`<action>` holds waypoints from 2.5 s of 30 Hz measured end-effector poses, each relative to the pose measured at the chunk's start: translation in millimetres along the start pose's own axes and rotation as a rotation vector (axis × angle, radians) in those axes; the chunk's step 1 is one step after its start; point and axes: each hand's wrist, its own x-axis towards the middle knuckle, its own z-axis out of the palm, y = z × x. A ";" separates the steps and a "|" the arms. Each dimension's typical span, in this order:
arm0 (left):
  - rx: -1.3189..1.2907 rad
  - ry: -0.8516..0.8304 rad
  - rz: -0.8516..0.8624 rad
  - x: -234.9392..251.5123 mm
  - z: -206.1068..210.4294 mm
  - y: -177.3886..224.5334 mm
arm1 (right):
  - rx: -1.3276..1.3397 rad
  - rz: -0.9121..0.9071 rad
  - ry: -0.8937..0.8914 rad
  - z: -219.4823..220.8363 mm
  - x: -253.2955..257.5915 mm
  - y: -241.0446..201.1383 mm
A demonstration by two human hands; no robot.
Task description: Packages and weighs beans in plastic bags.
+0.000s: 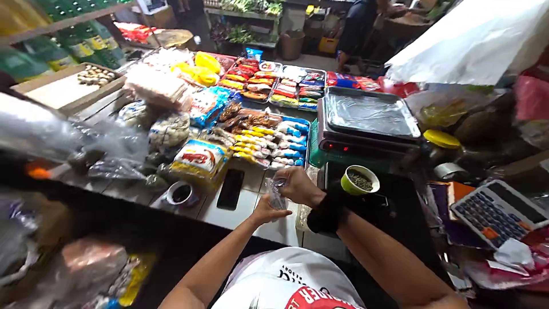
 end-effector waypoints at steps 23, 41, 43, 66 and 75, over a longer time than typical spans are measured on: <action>0.423 0.210 -0.025 4.9 41.9 0.6 | -0.079 -0.023 -0.104 21.1 -20.2 22.5; 0.394 0.242 -0.097 -13.2 30.5 -14.5 | -0.063 -0.027 -0.052 74.2 -8.5 78.3; 0.429 0.299 -0.118 -19.0 33.0 -10.6 | -0.055 -0.039 -0.042 80.5 -2.2 62.7; 0.456 0.059 0.247 -7.6 -6.6 78.1 | 0.157 -0.466 0.220 22.6 -70.0 -12.7; 0.227 0.342 0.209 -3.2 36.4 30.8 | 0.272 -0.297 0.309 17.3 -71.6 17.1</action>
